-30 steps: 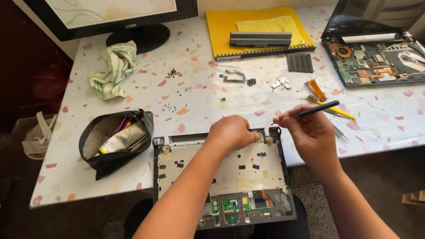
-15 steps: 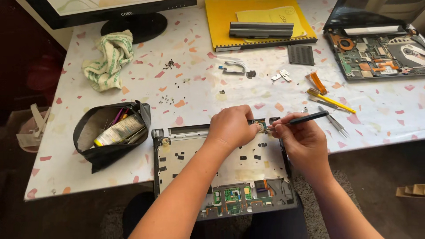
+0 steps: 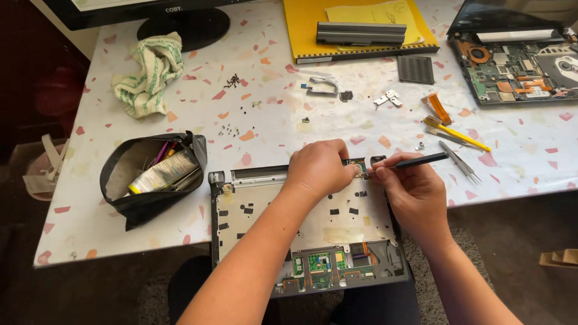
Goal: The person removes and handles various internal electronic components from a laptop chassis by hand and using a screwdriver.
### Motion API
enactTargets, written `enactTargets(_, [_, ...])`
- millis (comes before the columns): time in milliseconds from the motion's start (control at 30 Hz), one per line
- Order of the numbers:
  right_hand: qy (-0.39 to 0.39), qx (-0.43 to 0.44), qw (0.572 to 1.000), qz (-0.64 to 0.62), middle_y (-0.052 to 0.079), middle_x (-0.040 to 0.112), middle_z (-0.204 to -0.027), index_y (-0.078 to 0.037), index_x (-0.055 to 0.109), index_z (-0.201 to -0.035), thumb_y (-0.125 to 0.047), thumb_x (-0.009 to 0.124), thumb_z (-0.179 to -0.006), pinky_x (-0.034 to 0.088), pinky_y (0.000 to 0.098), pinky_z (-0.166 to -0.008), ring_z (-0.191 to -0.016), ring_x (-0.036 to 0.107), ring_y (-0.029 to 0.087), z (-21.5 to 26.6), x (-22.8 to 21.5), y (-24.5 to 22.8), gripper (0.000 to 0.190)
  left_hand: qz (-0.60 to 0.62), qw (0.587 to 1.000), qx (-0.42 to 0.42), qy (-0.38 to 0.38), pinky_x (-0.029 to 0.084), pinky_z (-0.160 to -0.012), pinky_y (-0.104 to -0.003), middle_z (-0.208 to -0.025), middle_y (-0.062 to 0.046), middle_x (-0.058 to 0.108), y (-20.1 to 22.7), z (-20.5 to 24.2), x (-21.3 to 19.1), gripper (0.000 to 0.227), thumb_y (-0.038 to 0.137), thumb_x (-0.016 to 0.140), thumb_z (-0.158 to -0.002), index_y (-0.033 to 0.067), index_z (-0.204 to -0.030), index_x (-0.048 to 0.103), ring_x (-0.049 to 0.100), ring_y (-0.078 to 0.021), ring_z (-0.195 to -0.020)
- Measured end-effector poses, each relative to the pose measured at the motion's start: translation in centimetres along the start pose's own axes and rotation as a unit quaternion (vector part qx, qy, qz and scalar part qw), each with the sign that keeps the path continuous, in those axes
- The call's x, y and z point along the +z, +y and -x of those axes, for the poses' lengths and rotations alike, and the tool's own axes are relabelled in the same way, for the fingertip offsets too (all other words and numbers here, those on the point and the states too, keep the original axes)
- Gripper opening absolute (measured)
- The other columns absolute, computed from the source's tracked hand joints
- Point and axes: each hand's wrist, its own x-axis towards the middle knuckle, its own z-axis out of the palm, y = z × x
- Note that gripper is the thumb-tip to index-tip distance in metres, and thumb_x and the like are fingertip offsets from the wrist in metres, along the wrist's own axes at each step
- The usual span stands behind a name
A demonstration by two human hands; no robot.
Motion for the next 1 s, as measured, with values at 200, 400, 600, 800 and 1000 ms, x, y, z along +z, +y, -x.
enactTargets(200, [-0.002, -0.004, 1.0, 0.005, 0.018, 0.074, -0.096, 0.004, 0.06, -0.104, 0.004, 0.068, -0.098, 0.065, 0.0329, -0.083, -0.089, 0.076, 0.019, -0.03, 0.03, 0.06, 0.009, 0.003, 1.0, 0.001, 0.006, 0.049, -0.099, -0.055, -0.094, -0.008, 0.075, -0.17, -0.2, 0.28, 0.023, 0.032, 0.071, -0.087, 0.0168, -0.104, 0.075, 0.071, -0.0311, -0.105])
enactTargets(400, [-0.002, 0.004, 1.0, 0.002, 0.017, 0.074, -0.096, 0.003, 0.061, -0.104, 0.003, 0.068, -0.098, 0.065, 0.0313, -0.083, -0.089, 0.075, 0.018, 0.06, 0.06, -0.35, 0.01, 0.002, 1.0, 0.002, 0.004, 0.049, -0.099, -0.055, -0.095, -0.008, 0.075, -0.19, -0.28, 0.27, 0.023, 0.032, 0.071, -0.087, 0.0171, -0.104, 0.075, 0.071, -0.0311, -0.106])
enactTargets(600, [0.004, 0.01, 1.0, -0.009, 0.018, 0.074, -0.096, 0.004, 0.06, -0.104, 0.004, 0.067, -0.098, 0.065, 0.0317, -0.083, -0.089, 0.075, 0.018, 0.05, 0.14, -0.38, 0.009, -0.001, 1.0, 0.001, 0.0, 0.049, -0.099, -0.053, -0.095, -0.008, 0.075, -0.31, -0.42, 0.3, 0.023, 0.033, 0.07, -0.087, 0.0176, -0.104, 0.075, 0.071, -0.0304, -0.106])
enactTargets(800, [0.003, 0.012, 1.0, -0.014, 0.019, 0.075, -0.097, 0.004, 0.059, -0.105, 0.004, 0.067, -0.098, 0.065, 0.0317, -0.083, -0.089, 0.075, 0.018, 0.01, 0.14, -0.27, 0.01, 0.002, 1.0, -0.001, 0.0, 0.05, -0.098, -0.053, -0.095, -0.008, 0.075, -0.2, -0.29, 0.2, 0.023, 0.033, 0.071, -0.087, 0.0177, -0.104, 0.075, 0.071, -0.0297, -0.106])
enactTargets(1000, [0.01, 0.012, 1.0, -0.013, 0.019, 0.075, -0.098, 0.003, 0.059, -0.105, 0.003, 0.066, -0.099, 0.065, 0.031, -0.083, -0.09, 0.075, 0.018, 0.08, 0.1, -0.36, 0.009, 0.001, 1.0, -0.003, -0.004, 0.049, -0.099, -0.053, -0.095, -0.007, 0.075, -0.16, -0.23, 0.12, 0.023, 0.033, 0.071, -0.087, 0.018, -0.103, 0.075, 0.071, -0.0306, -0.107])
